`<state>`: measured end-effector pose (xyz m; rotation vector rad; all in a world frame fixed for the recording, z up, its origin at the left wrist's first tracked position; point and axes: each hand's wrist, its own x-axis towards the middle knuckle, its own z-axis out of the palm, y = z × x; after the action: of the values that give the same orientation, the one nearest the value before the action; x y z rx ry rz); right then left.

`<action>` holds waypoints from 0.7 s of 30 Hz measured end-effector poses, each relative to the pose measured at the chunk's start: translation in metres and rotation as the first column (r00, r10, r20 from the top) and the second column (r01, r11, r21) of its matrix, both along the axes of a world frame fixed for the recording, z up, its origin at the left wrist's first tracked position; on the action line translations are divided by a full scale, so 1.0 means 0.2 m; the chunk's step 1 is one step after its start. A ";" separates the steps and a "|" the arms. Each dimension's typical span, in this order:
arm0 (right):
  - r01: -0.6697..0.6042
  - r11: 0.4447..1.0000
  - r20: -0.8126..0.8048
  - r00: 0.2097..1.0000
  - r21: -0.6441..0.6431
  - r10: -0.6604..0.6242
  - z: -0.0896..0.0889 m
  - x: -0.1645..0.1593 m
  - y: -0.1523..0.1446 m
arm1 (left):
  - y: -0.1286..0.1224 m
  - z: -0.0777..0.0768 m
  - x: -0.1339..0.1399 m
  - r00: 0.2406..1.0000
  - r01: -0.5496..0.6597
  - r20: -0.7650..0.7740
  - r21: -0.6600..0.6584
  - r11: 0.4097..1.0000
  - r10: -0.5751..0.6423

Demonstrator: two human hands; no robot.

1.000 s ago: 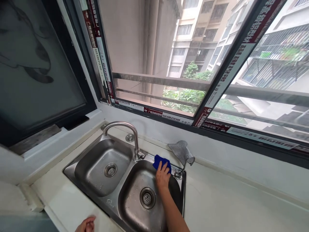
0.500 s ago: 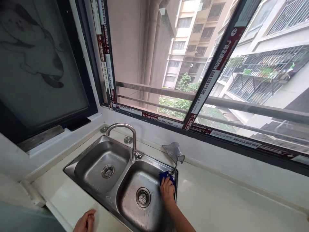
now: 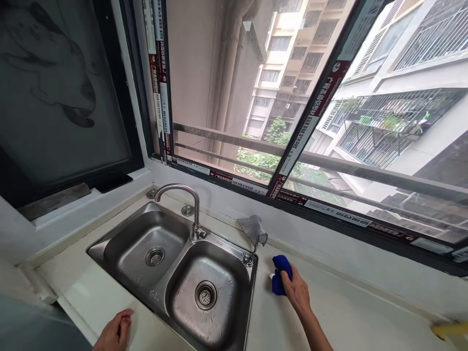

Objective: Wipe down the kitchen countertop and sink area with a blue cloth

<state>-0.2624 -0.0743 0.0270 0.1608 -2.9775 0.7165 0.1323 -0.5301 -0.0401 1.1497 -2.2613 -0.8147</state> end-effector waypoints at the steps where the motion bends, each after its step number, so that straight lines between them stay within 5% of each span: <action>1: -0.008 0.999 -0.017 1.000 0.039 0.009 -0.02 -0.01 -0.02 | 0.00 0.01 0.00 1.000 -0.006 0.003 -0.005 1.000 0.006; 5: -0.032 0.952 0.053 0.998 0.303 0.017 -0.17 0.02 -0.25 | 0.01 0.03 -0.01 0.999 -0.022 0.022 -0.025 0.999 0.023; 10: -0.052 0.806 -0.003 0.998 0.590 0.067 -0.26 0.02 -0.45 | 0.02 0.07 -0.01 0.998 -0.026 0.060 -0.039 0.999 0.028; 16: -0.155 0.740 0.034 0.984 0.654 0.176 -0.22 -0.07 -0.50 | 0.03 0.08 -0.01 0.997 -0.006 0.076 -0.046 0.999 0.010; 21: -0.191 0.710 0.040 0.974 0.678 0.223 -0.22 0.03 -0.55 | 0.03 0.06 -0.01 0.997 -0.025 0.070 -0.038 0.999 0.027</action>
<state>-0.2555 -0.1840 -0.0160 0.5490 -3.0421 -0.4190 0.1302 -0.5236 -0.0278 1.2055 -2.3033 -0.7294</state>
